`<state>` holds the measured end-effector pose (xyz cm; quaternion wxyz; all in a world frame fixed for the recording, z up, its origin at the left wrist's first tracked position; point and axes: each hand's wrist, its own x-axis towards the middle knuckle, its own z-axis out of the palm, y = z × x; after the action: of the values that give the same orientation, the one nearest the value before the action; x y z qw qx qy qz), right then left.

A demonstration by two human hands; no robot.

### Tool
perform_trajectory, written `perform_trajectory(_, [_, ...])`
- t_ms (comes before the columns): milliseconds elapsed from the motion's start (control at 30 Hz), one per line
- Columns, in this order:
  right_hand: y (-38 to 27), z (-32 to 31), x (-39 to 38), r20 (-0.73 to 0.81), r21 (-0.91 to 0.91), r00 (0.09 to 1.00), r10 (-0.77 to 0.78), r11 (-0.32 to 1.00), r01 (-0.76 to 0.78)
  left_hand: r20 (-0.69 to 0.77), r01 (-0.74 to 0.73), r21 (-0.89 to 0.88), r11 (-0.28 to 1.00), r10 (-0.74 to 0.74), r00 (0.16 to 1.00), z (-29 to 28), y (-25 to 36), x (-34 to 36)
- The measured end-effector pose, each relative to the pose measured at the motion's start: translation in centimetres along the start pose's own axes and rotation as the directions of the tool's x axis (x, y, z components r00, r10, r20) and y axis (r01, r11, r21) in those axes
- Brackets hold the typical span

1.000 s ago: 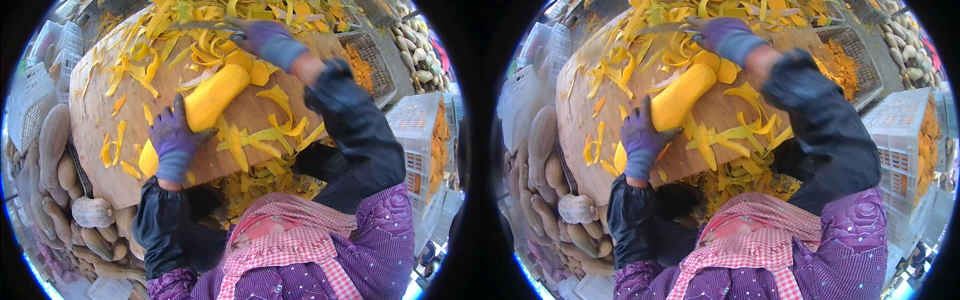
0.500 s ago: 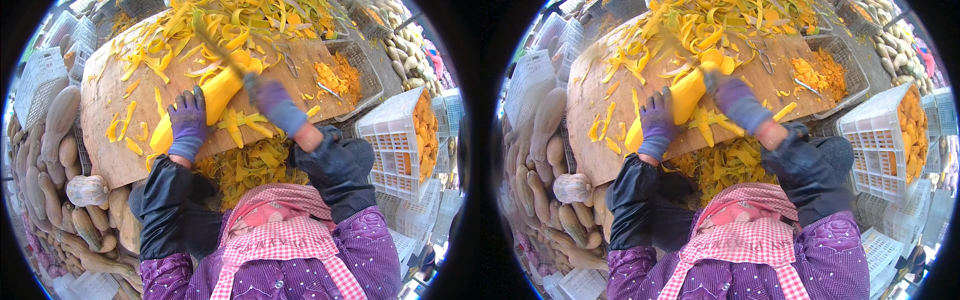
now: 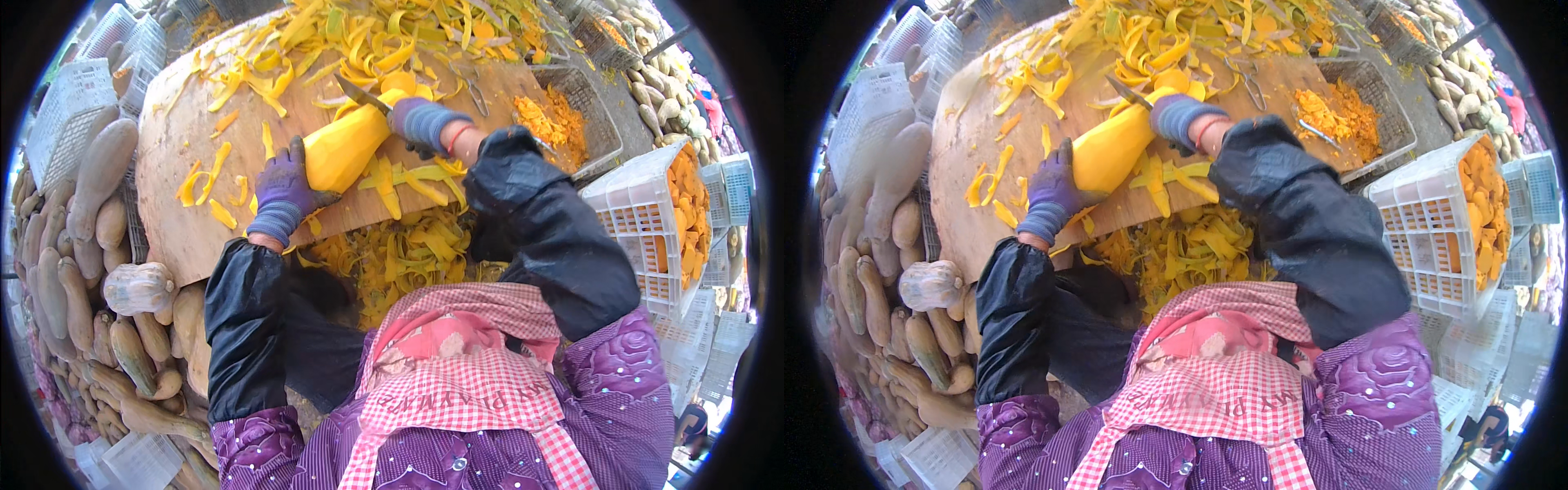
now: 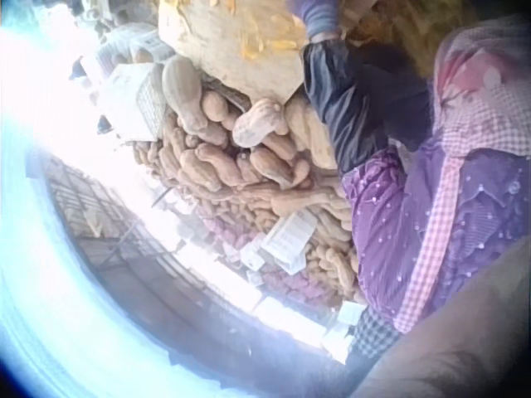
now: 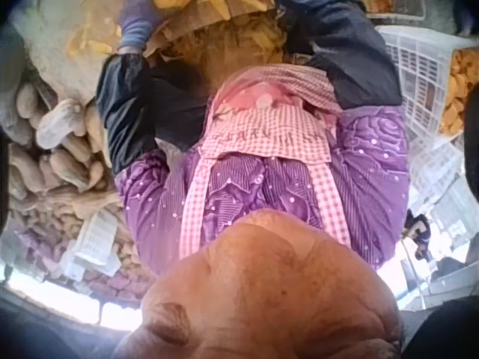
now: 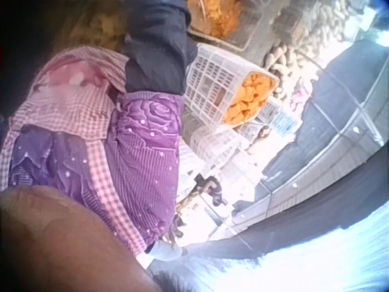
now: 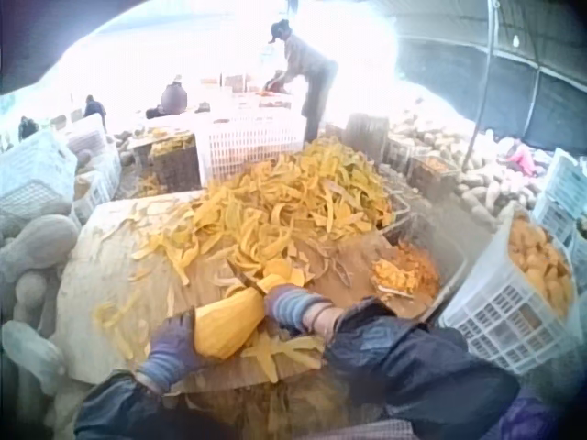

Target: The person peels a large yellow vegetable using a peeler, then cuts it into pieces with a knife. The peeled pieces are placed into a white basket.

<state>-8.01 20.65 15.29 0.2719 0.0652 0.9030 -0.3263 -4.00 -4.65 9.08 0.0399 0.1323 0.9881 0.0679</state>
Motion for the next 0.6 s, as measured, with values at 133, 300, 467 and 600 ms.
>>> perform_trajectory(133, [4.1, 2.5, 3.8, 0.004, -0.124, 1.000, 0.014, 0.992, -0.014, -0.144, -0.089, -0.048, 0.995, 0.081, 0.986, 2.1, -0.4, -0.6])
perform_trajectory(300, [8.5, 5.4, 4.3, -0.208, -0.335, 0.970, -0.122, 0.941, 0.047, -0.150, -0.055, 0.072, 0.996, 0.066, 0.987, 1.4, 1.1, -1.7])
perform_trajectory(467, [6.0, 3.0, -3.2, -0.462, 0.024, 0.830, -0.314, 0.930, 0.366, -0.173, -0.023, 0.076, 0.997, 0.036, 0.984, 1.5, 2.1, -2.7])
perform_trajectory(600, [3.9, 4.1, -5.3, -0.578, 0.056, 0.746, -0.331, 0.896, 0.441, -0.170, -0.018, 0.102, 0.995, 0.035, 0.985, 1.8, 2.3, -2.7])
